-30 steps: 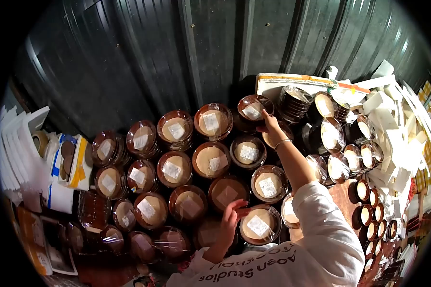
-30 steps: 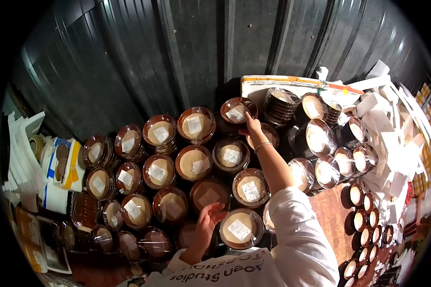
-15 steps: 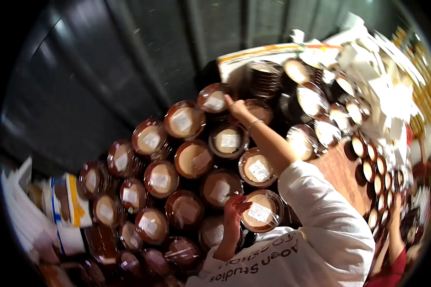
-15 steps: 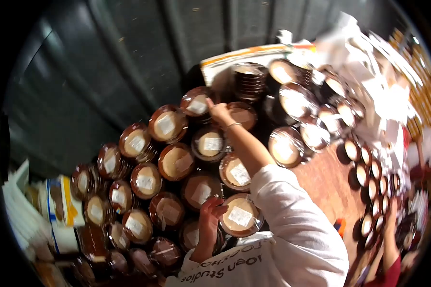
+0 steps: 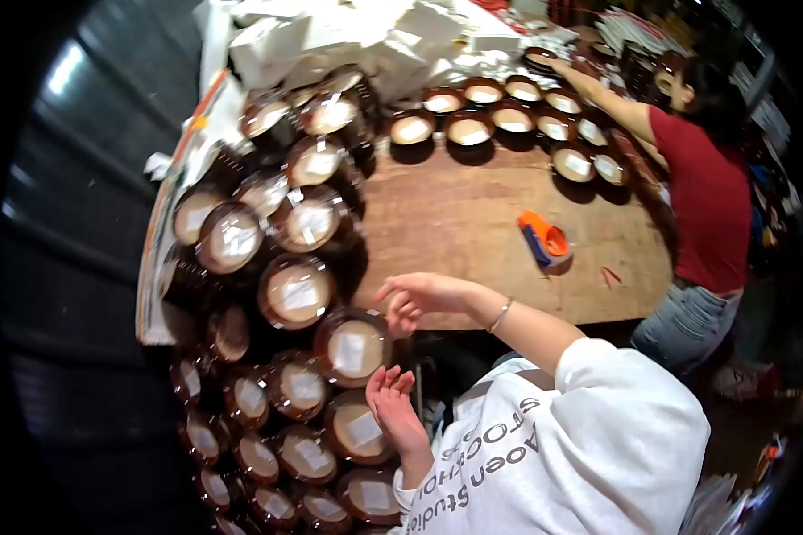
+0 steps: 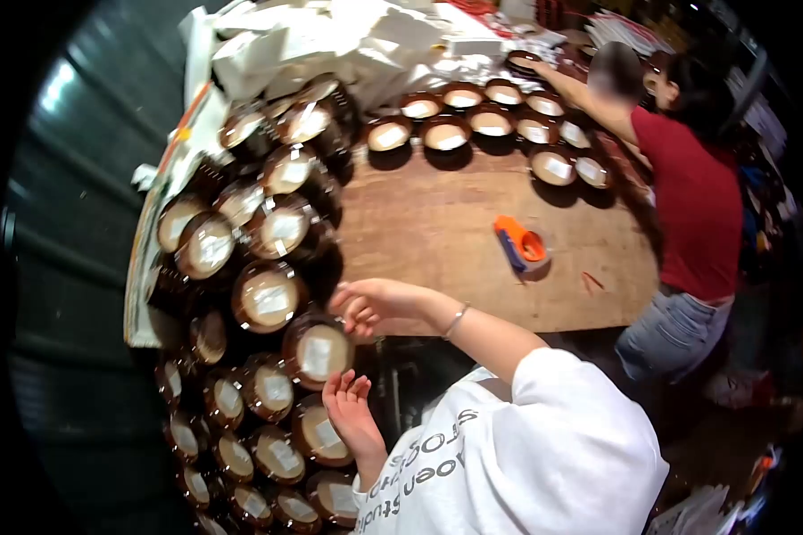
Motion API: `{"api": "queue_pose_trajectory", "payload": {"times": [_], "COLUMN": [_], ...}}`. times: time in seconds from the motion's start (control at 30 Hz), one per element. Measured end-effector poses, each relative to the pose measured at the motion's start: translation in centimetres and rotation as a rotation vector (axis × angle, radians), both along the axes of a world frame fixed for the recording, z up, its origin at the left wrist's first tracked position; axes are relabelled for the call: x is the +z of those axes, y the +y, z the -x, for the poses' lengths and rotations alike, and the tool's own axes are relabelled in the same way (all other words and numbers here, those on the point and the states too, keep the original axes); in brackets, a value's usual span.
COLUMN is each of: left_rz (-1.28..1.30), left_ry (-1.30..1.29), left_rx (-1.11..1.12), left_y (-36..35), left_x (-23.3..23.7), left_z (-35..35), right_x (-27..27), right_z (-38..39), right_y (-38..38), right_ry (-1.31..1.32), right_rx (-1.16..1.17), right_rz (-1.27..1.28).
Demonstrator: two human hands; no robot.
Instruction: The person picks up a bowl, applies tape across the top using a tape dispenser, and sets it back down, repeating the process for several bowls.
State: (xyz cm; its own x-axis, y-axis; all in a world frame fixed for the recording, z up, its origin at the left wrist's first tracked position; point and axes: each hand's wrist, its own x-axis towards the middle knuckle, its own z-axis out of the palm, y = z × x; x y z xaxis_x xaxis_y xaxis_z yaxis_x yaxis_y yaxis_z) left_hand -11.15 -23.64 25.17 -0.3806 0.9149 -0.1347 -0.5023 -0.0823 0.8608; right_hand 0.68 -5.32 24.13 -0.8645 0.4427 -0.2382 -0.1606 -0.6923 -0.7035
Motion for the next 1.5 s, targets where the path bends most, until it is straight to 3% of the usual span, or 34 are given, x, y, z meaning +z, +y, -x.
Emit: {"api": "queue_pose_trajectory", "payload": {"times": [0.07, 0.13, 0.27, 0.33, 0.43, 0.5, 0.57, 0.73, 0.83, 0.97, 1.03, 1.13, 1.3, 1.5], "left_rz": [0.025, 0.007, 0.051, 0.119, 0.149, 0.181, 0.267, 0.327, 0.348, 0.355, 0.333, 0.332, 0.320, 0.410], "left_ry": [0.017, 0.021, 0.015, 0.023, 0.125, 0.131, 0.176, 0.213, 0.187, 0.204, 0.156, 0.284, 0.365, 0.396], "left_rx": [-0.142, -0.275, -0.403, -0.456, -0.450, -0.403, -0.366, -0.306, -0.340, -0.435, -0.442, -0.440, -0.330, -0.094], "left_y": [1.8, 3.3, 5.1, 5.4, 6.0, 6.2, 6.4, 7.9, 9.2, 11.6, 12.6, 15.4, 20.0, 22.7], "left_x": [0.8, 1.3, 1.0, 0.5, 0.0, -0.2, -0.4, -0.9, -1.7, -2.5, -4.4, -6.4, -10.5, -16.2], "left_z": [-3.7, -7.5, -13.8, -15.9, -17.8, -18.4, -18.5, -18.7, -18.6, -17.9, -16.9, -15.6, -13.6, -10.8], "right_x": [-3.4, -8.7, -18.9, -19.1, -21.0, -21.1, -20.3, -20.5, -21.0, -21.3, -20.4, -19.3, -19.0, -13.4], "right_z": [-7.9, -15.1, -30.0, -33.4, -38.3, -39.7, -39.2, -38.7, -38.5, -38.5, -37.6, -35.1, -26.9, -16.8], "right_y": [0.3, 1.3, 7.3, 10.7, 14.7, 16.7, 17.6, 17.7, 16.8, 15.5, 14.9, 15.8, 19.8, 20.0], "right_ry": [-0.118, 0.087, 0.253, 0.000, 0.045, 0.018, -0.100, -0.324, -0.422, -0.474, -0.634, -0.797, -0.922, -0.890], "right_rx": [-0.343, -0.763, -1.140, -1.493, -1.523, -1.569, -1.679, -1.729, -1.745, -1.566, -1.366, -0.950, -0.404, 0.033], "right_rz": [0.059, 0.334, 0.754, 0.788, 0.668, 0.749, 0.647, 0.754, 0.602, 0.459, 0.346, 0.171, 0.050, -0.355]}}
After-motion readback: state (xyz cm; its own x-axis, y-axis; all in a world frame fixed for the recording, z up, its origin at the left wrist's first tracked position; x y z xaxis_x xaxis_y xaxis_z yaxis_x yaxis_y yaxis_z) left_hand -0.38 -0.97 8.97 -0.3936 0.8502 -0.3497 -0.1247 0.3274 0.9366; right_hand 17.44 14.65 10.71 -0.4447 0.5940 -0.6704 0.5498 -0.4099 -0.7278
